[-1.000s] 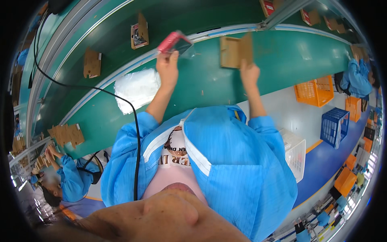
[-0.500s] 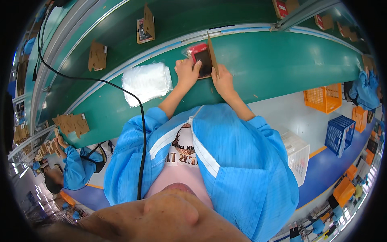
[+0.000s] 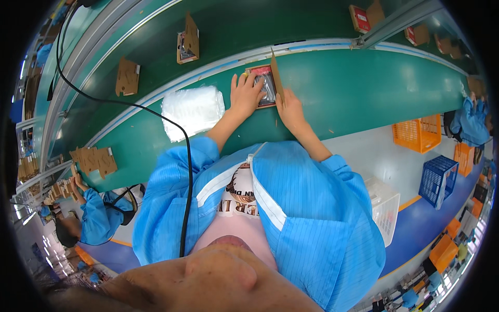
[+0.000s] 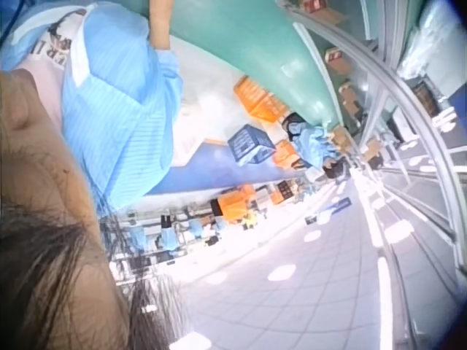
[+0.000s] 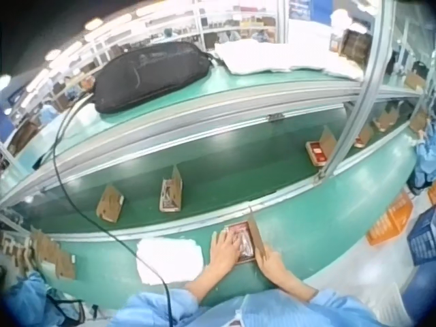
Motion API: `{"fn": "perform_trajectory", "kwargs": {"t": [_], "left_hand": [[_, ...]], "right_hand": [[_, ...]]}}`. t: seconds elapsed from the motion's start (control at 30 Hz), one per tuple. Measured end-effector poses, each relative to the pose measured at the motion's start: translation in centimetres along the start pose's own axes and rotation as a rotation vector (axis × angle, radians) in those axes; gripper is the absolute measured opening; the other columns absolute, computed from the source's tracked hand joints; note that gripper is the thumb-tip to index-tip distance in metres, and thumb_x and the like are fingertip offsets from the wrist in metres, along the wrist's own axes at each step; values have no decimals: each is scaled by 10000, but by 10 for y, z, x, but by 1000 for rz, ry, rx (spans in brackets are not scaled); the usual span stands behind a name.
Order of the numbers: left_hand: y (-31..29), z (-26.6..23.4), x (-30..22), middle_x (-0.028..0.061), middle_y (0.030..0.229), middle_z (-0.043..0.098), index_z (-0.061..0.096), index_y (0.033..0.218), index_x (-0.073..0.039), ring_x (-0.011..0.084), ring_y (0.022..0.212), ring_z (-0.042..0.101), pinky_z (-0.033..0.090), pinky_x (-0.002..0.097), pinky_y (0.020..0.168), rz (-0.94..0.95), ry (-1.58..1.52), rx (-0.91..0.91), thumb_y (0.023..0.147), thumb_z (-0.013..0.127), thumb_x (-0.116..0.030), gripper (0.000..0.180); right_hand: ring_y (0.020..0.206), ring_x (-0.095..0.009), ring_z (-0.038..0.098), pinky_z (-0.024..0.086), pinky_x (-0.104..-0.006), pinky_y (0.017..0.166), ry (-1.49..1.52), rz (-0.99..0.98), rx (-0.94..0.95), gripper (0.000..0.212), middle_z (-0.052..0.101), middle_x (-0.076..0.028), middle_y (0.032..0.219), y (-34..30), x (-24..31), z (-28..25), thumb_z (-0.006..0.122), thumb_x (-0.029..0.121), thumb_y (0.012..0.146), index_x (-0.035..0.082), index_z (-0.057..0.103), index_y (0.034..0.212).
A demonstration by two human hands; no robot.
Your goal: Packing smartphones and accessories into cardboard boxes on an assembly line.
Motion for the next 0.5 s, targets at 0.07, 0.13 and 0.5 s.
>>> {"fn": "perform_trajectory", "kwargs": {"t": [0.07,0.13,0.5], "left_hand": [[-6,-9,-3,146,1246,481,569,1159,-115,343,1170,421,298,497,1015,-124,-146,-67,766,672,-215,418],[-22,-6,-1,163,1255,470,542,1174,-60,365,1168,416,314,480,997,-288,-234,-186,791,640,-164,408],[-19,24,-9,173,1361,414,488,1231,5,352,1278,359,272,489,1057,-142,-142,-23,844,575,-186,440]], "right_hand": [[708,-421,575,477,-464,619,148,140,22,151,577,-208,788,10,6,-8,532,132,888,-12,566,917],[689,-427,574,477,-465,616,145,126,75,170,589,-212,759,28,8,-15,530,152,888,-11,578,885],[1096,-415,515,431,-425,937,-196,-252,-149,549,484,-278,1239,149,-24,13,601,157,825,-63,414,1292]]}}
Point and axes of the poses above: each hand's wrist, its own y-axis towards the middle knuckle, its own z-axis out of the palm, x = y × z, the point moved 1 cm from there along y, towards the middle knuckle
